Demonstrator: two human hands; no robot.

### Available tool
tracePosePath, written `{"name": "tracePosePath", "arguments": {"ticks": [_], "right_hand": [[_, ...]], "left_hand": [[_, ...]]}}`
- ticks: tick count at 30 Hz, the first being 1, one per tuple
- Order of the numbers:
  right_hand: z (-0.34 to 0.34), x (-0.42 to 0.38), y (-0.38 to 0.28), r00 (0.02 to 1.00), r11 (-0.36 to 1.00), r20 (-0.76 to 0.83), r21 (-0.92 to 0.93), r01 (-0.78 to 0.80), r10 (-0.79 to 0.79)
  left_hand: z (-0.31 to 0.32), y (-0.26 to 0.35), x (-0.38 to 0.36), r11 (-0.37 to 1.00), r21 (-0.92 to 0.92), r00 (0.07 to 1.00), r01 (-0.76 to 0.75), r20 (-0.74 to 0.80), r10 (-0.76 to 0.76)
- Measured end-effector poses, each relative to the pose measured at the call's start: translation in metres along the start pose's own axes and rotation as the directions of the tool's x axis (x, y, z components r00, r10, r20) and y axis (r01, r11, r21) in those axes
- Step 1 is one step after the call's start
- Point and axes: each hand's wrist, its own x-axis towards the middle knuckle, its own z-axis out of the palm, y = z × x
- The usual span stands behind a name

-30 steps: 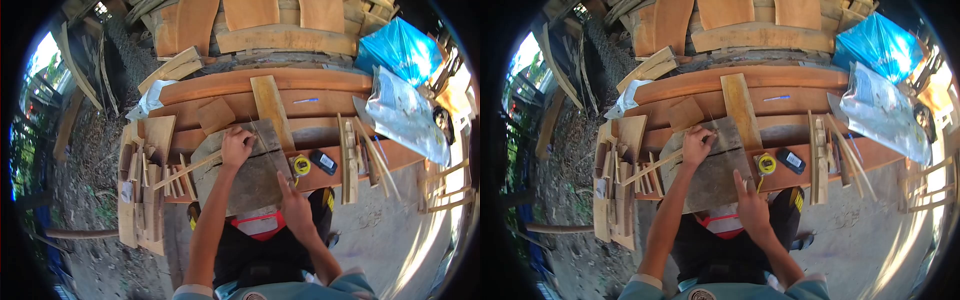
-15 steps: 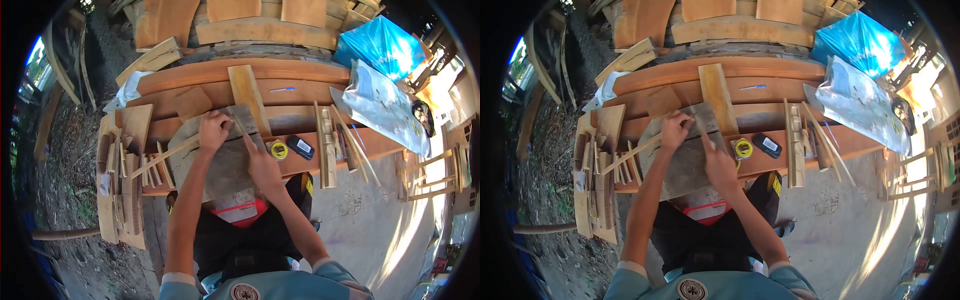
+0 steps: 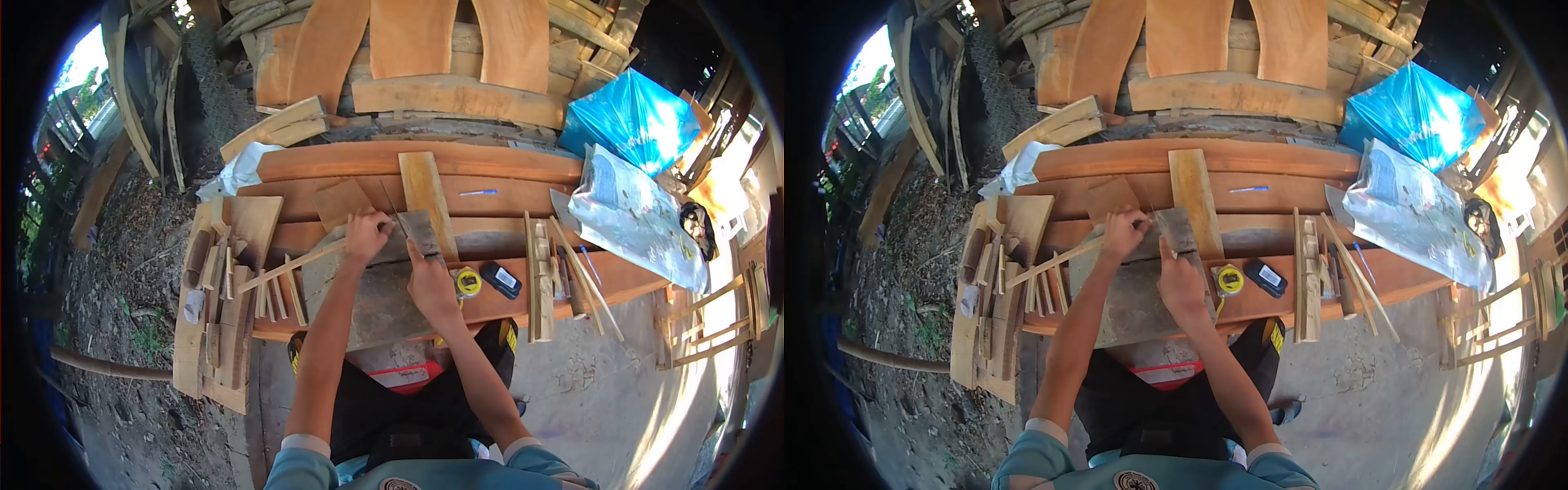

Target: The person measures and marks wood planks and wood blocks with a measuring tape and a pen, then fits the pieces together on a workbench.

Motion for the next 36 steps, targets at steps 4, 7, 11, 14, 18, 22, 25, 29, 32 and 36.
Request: {"name": "tracePosePath", "arguments": {"ticks": [4,7,11,14,18,22,25,29,32,36], "right_hand": [[0.015,0.032,-0.002,0.999,1.000,-0.034,-0.012,0.020,-0.020],[0.018,0.043,0.016,0.998,0.999,-0.040,0.018,0.041,-0.041],[0.030,0.050,0.011,0.999,1.000,-0.033,0.015,-0.001,0.001],[0.032,0.076,0.006,1.000,1.000,0.000,0.008,0.011,-0.011],[0.024,0.042,0.005,0.998,0.998,-0.028,-0.015,0.060,-0.061],[0.014,-0.023,0.029,0.979,0.985,-0.117,0.004,0.170,-0.168],[0.018,0.016,0.015,0.997,0.997,-0.021,-0.004,0.077,-0.077],[0.040,0.060,0.010,0.990,0.993,-0.084,-0.060,0.105,-0.110],[0.006,-0.015,0.013,1.000,1.000,0.021,-0.011,0.008,-0.008],[0.008,0.009,0.006,0.999,0.998,-0.030,0.060,0.030,-0.028]], "left_hand": [[0.007,-0.001,0.001,0.999,-0.017,0.997,0.031,-0.069,-0.032],[0.000,0.003,-0.004,1.000,-0.014,1.000,0.014,-0.004,-0.015],[0.002,-0.001,-0.008,1.000,-0.013,0.997,-0.022,-0.071,0.021],[0.003,-0.001,-0.004,1.000,-0.007,0.998,-0.024,-0.061,0.023],[0.003,-0.001,-0.006,1.000,-0.011,0.998,-0.016,-0.054,0.015],[0.000,-0.003,-0.001,1.000,-0.022,0.998,-0.021,-0.057,0.020],[0.003,-0.002,-0.010,0.999,-0.033,0.998,-0.028,-0.050,0.026],[0.003,0.004,-0.008,1.000,-0.023,0.999,-0.017,-0.044,0.016],[-0.001,0.001,-0.008,1.000,-0.007,0.998,-0.015,-0.055,0.014],[0.006,0.003,-0.011,1.000,-0.001,0.999,-0.018,-0.047,0.018]]}}
